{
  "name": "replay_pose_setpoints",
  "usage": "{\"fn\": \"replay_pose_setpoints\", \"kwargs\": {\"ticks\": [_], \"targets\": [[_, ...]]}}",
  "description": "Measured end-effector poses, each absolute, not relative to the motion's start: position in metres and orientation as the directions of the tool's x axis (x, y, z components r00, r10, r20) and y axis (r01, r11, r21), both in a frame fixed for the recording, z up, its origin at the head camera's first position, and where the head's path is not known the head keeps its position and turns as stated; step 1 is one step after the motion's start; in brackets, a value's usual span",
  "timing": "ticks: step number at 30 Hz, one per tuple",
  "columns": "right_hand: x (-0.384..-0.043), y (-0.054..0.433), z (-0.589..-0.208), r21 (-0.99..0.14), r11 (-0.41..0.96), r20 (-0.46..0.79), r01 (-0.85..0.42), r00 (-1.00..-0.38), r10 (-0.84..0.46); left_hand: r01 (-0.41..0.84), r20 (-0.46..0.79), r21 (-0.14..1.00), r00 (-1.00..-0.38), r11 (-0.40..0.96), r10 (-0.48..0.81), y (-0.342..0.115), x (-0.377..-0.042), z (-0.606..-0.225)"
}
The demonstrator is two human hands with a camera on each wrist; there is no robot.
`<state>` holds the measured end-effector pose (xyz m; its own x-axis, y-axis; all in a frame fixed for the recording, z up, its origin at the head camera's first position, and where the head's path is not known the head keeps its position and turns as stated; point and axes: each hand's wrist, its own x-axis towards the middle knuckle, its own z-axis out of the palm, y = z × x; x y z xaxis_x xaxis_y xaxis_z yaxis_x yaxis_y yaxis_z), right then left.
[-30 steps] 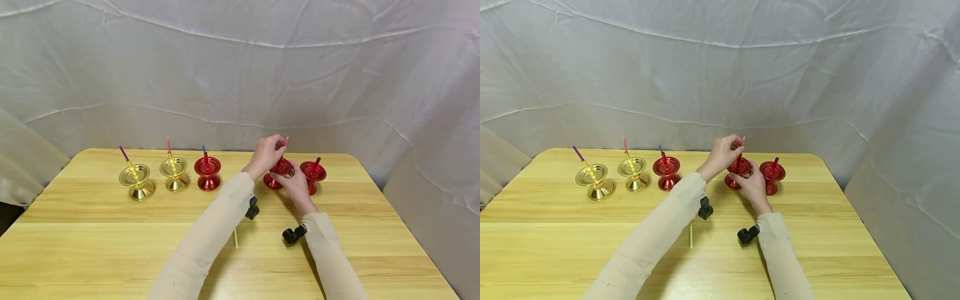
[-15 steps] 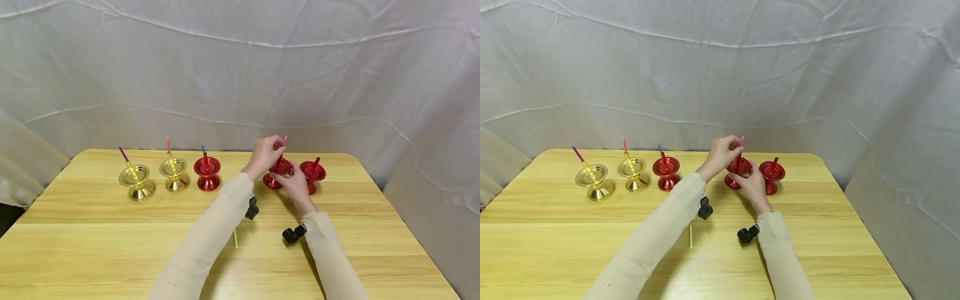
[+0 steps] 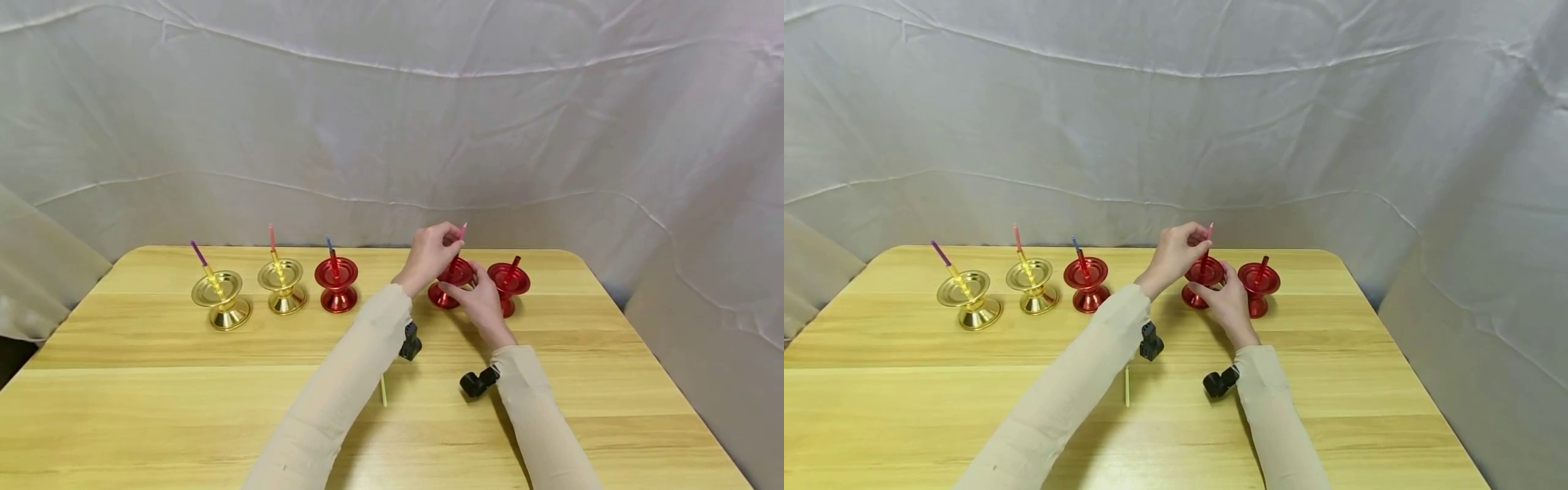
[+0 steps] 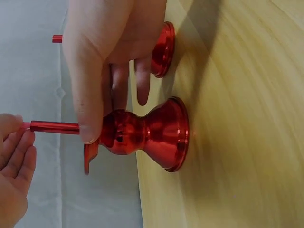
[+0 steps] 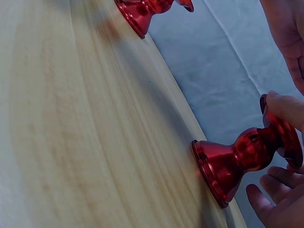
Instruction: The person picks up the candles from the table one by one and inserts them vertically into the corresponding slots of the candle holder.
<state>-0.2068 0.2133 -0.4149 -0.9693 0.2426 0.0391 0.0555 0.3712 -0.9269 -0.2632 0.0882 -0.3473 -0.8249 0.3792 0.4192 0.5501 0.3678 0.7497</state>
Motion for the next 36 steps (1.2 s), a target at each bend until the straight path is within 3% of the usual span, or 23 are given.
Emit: {"fn": "replay_pose_setpoints", "kwargs": {"ticks": [17,27,36], "targets": [[-0.210,0.212,-0.416,-0.933,0.356,0.037,0.051,-0.971,0.235,0.482,0.328,0.799,-0.850,0.359,0.411,0.070,-0.266,-0.342],[-0.213,0.212,-0.419,-0.941,0.333,0.016,0.061,-0.974,0.225,0.520,0.383,0.788,-0.833,0.330,0.398,0.028,-0.254,-0.356],[-0.210,0.211,-0.415,-0.912,0.403,0.012,0.077,-0.977,0.213,0.472,0.333,0.820,-0.853,0.324,0.401,-0.005,-0.234,-0.365]]}}
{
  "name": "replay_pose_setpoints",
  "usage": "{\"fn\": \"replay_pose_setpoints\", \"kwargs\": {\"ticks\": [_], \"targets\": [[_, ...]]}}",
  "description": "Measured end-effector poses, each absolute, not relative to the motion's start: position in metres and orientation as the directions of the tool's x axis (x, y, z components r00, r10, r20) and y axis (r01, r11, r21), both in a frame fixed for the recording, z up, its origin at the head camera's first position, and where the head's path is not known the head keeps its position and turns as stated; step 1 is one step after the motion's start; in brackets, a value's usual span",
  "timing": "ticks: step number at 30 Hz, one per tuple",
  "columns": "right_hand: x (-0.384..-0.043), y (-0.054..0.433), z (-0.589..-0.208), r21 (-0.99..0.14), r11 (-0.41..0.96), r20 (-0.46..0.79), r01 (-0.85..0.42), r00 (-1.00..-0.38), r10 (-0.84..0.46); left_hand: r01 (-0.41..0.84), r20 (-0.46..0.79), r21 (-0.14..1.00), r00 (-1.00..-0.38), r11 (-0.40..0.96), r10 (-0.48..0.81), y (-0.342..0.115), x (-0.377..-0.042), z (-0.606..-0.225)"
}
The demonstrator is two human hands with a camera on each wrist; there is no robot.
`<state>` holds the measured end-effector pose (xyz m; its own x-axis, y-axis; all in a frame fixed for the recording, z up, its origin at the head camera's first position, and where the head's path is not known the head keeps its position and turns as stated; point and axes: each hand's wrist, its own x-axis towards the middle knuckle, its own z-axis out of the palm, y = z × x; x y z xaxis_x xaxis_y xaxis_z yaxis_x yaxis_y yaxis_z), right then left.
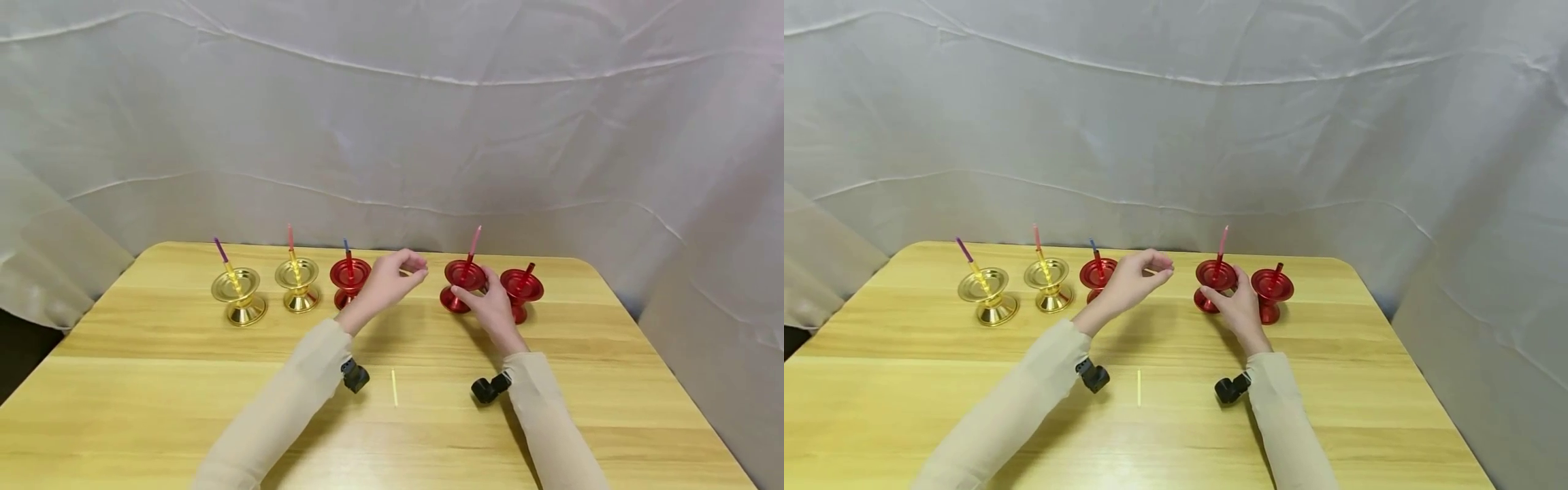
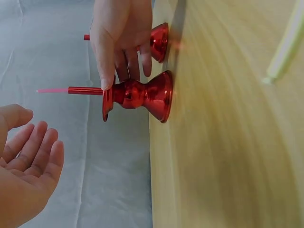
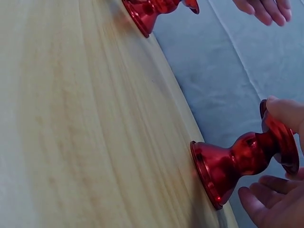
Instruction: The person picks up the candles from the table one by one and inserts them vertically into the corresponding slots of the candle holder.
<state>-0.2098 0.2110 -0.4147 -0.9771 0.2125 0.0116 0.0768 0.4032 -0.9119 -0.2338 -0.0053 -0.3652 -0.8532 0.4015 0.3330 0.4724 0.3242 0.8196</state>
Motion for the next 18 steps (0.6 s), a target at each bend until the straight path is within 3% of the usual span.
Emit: {"fn": "replay_pose_setpoints", "kwargs": {"ticks": [7,12,18], "targets": [[-0.201,0.217,-0.412,-0.875,0.478,0.007,0.077,-0.985,0.171,0.470,0.329,0.827,-0.850,0.309,0.412,-0.017,-0.220,-0.372],[-0.182,0.224,-0.403,-0.795,0.605,0.015,0.046,-0.995,0.095,0.459,0.326,0.834,-0.858,0.307,0.397,-0.026,-0.210,-0.372],[-0.155,0.231,-0.386,-0.684,0.729,0.146,-0.046,-0.986,0.075,0.424,0.283,0.843,-0.873,0.330,0.398,-0.040,-0.200,-0.375]]}}
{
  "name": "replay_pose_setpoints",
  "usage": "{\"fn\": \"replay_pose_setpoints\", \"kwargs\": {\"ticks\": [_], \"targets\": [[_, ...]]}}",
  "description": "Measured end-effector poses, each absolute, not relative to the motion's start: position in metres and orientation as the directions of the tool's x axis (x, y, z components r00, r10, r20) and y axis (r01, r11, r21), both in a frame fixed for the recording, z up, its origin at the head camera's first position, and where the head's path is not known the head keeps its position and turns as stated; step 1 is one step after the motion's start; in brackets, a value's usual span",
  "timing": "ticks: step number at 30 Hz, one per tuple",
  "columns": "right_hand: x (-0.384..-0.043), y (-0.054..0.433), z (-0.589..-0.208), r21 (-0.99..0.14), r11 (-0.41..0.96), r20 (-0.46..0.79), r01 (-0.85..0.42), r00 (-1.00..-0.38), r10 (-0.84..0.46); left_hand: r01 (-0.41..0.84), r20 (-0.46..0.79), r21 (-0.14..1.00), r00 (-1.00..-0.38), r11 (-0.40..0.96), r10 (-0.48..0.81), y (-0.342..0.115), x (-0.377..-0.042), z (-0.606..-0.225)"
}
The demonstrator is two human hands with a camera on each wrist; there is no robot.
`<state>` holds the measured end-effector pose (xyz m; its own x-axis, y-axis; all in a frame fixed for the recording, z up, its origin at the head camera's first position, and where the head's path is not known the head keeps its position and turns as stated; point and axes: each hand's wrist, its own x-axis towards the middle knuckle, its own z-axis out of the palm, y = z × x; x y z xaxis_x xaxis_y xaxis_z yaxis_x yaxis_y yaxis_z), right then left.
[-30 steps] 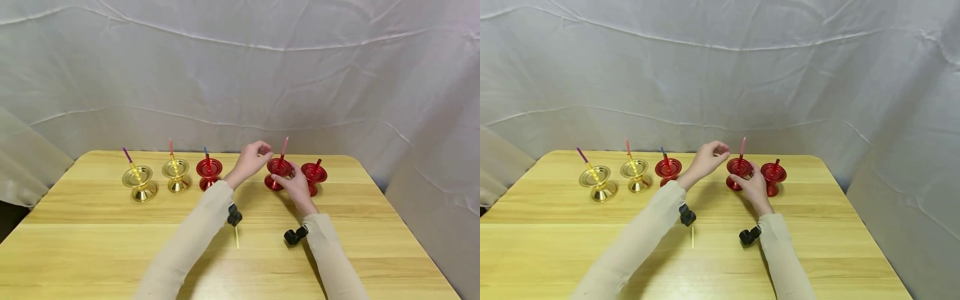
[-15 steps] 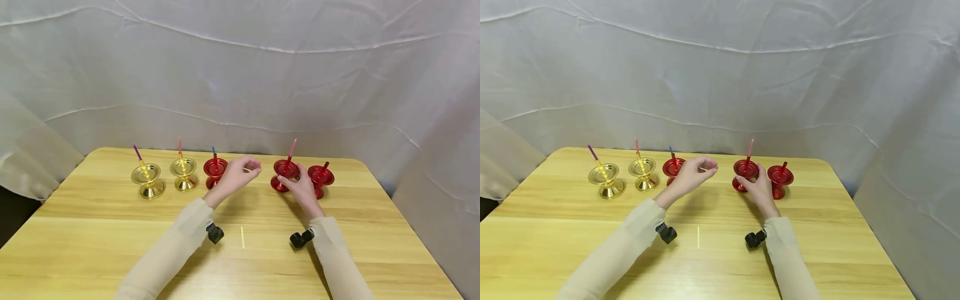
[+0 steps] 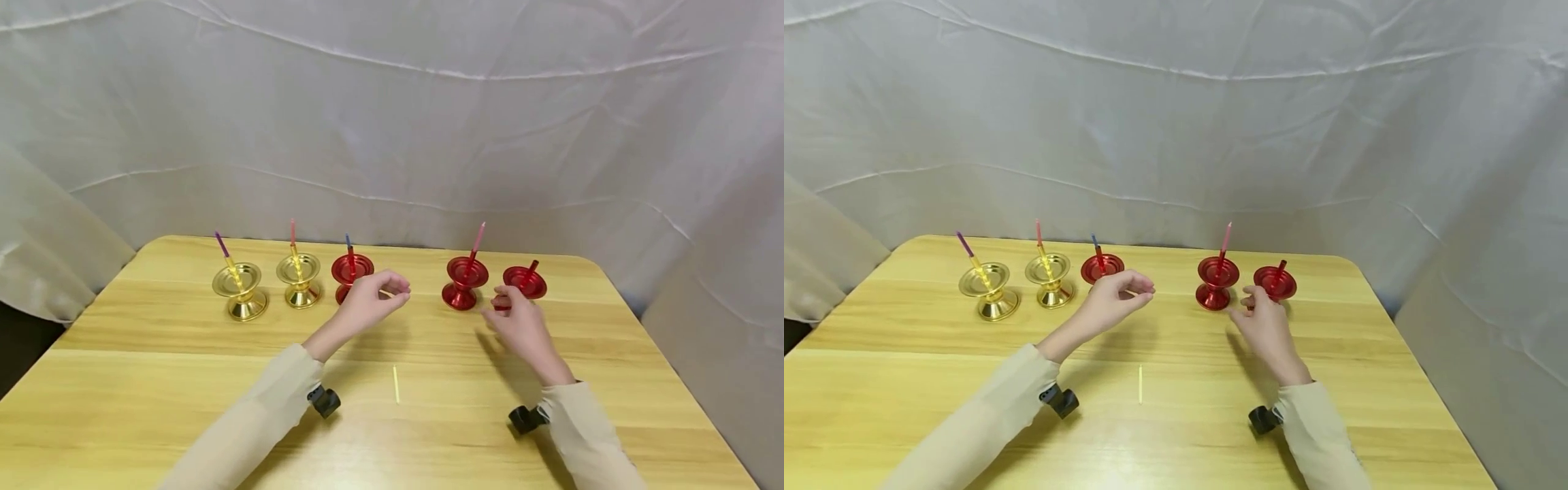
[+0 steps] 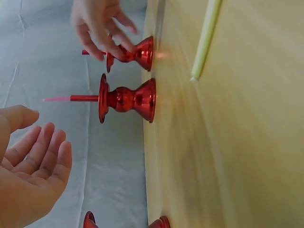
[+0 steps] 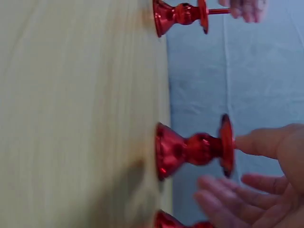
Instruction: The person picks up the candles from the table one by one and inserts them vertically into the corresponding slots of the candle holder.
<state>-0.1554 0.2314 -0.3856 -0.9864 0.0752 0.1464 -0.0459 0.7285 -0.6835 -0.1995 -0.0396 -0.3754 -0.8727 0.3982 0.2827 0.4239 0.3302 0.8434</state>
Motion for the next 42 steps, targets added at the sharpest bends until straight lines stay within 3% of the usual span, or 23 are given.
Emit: {"fn": "replay_pose_setpoints", "kwargs": {"ticks": [4,8,12,15,20,34,42], "targets": [[-0.148,0.246,-0.381,-0.643,0.758,0.334,-0.108,-0.930,0.151,0.426,0.252,0.831,-0.861,0.357,0.441,-0.049,-0.190,-0.377],[-0.150,0.266,-0.384,-0.699,0.709,0.425,-0.094,-0.851,0.306,0.434,0.199,0.804,-0.840,0.406,0.505,-0.058,-0.178,-0.381],[-0.155,0.287,-0.388,-0.809,0.587,0.327,-0.030,-0.853,0.407,0.366,0.077,0.789,-0.856,0.493,0.512,-0.064,-0.165,-0.389],[-0.158,0.295,-0.389,-0.865,0.501,0.199,0.017,-0.906,0.374,0.325,-0.011,0.741,-0.869,0.588,0.494,-0.069,-0.153,-0.395],[-0.163,0.299,-0.396,-0.902,0.427,0.078,0.064,-0.949,0.307,0.386,-0.042,0.634,-0.848,0.670,0.528,-0.065,-0.133,-0.402],[-0.173,0.294,-0.409,-0.920,0.380,0.038,0.095,-0.944,0.327,0.405,-0.063,0.493,-0.866,0.770,0.496,-0.042,-0.124,-0.403],[-0.176,0.295,-0.413,-0.920,0.381,0.040,0.092,-0.945,0.323,0.462,-0.020,0.493,-0.841,0.738,0.540,-0.043,-0.126,-0.406]]}}
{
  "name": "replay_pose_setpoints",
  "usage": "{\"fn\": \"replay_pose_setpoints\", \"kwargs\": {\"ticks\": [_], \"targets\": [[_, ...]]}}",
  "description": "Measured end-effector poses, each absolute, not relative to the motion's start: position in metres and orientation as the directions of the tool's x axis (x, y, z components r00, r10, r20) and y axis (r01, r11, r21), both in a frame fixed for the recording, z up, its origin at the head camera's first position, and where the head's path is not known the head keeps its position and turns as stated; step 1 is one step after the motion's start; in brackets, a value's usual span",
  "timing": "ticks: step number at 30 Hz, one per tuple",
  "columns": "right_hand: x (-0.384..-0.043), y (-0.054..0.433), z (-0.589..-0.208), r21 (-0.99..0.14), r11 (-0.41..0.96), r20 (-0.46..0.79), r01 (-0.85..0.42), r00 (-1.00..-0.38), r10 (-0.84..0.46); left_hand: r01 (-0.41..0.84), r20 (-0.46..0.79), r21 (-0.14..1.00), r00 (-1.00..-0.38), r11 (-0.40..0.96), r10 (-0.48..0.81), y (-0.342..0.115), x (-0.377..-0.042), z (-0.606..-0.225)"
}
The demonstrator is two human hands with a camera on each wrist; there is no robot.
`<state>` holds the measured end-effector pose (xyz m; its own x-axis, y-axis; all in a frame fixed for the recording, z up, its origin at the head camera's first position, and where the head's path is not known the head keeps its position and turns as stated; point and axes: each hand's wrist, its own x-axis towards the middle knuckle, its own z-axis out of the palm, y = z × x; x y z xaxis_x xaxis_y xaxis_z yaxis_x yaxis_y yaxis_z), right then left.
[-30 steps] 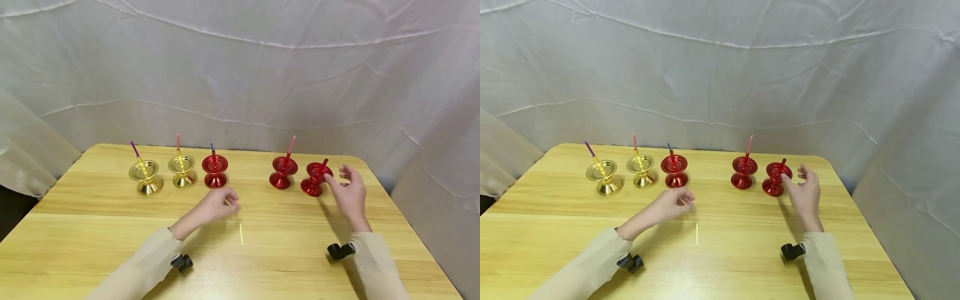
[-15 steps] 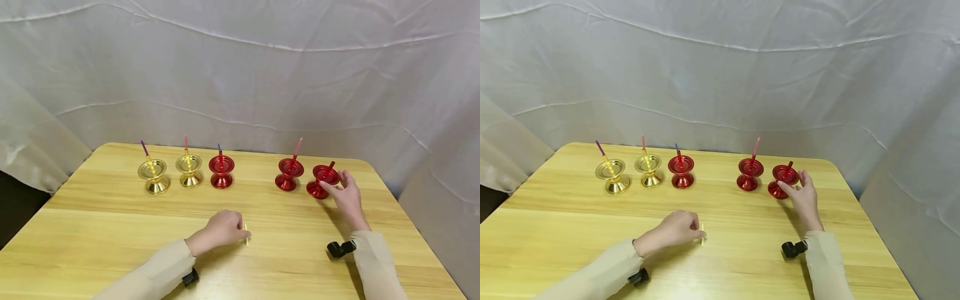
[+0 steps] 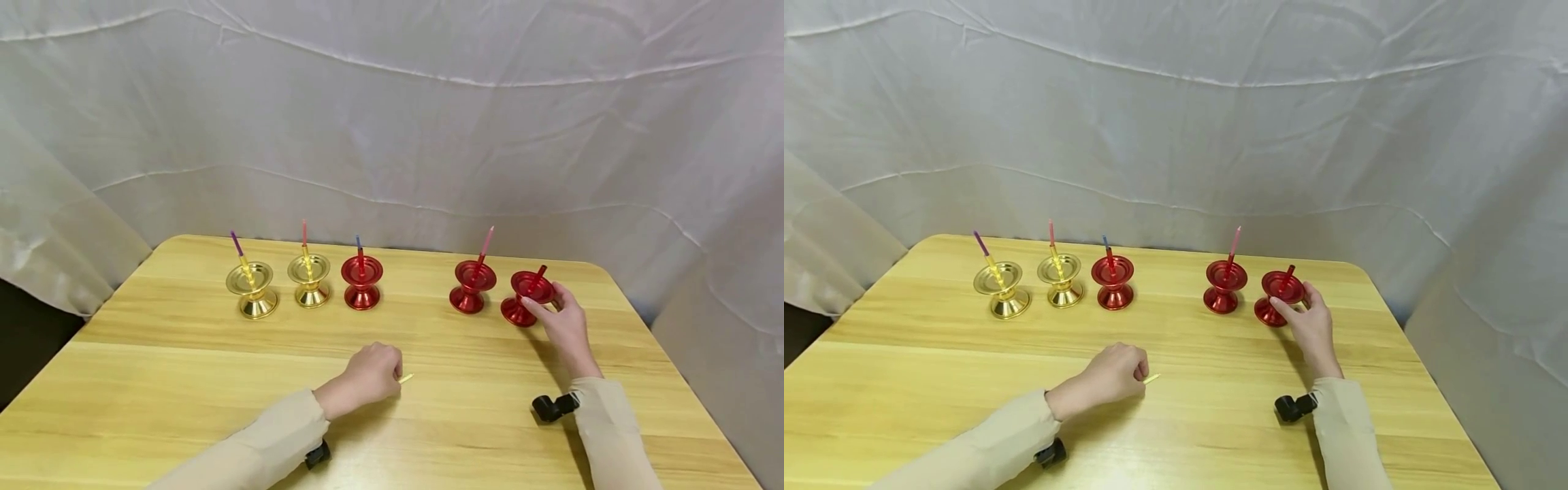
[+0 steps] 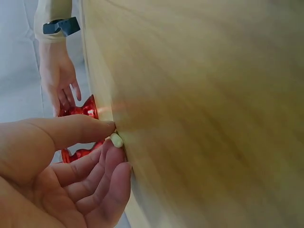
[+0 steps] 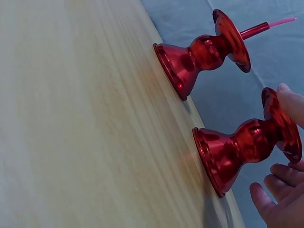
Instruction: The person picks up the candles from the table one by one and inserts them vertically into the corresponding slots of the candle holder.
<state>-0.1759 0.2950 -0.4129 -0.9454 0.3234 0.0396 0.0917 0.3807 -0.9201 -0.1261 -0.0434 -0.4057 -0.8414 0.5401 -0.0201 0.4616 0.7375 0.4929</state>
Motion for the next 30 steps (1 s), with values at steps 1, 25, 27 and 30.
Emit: {"fn": "replay_pose_setpoints", "kwargs": {"ticks": [1,25,27,30], "targets": [[-0.176,0.295,-0.413,-0.921,0.379,0.038,0.093,-0.946,0.323,0.475,-0.010,0.490,-0.836,0.731,0.549,-0.044,-0.126,-0.406],[-0.175,0.296,-0.411,-0.915,0.391,0.033,0.100,-0.947,0.321,0.162,-0.049,0.957,-0.725,0.240,0.687,-0.030,-0.149,-0.393],[-0.175,0.296,-0.411,-0.915,0.387,0.023,0.112,-0.945,0.327,0.157,-0.017,0.967,-0.744,0.200,0.668,-0.022,-0.152,-0.391],[-0.176,0.296,-0.411,-0.914,0.388,0.020,0.116,-0.944,0.330,0.179,0.027,0.969,-0.767,0.173,0.641,-0.010,-0.159,-0.386]]}}
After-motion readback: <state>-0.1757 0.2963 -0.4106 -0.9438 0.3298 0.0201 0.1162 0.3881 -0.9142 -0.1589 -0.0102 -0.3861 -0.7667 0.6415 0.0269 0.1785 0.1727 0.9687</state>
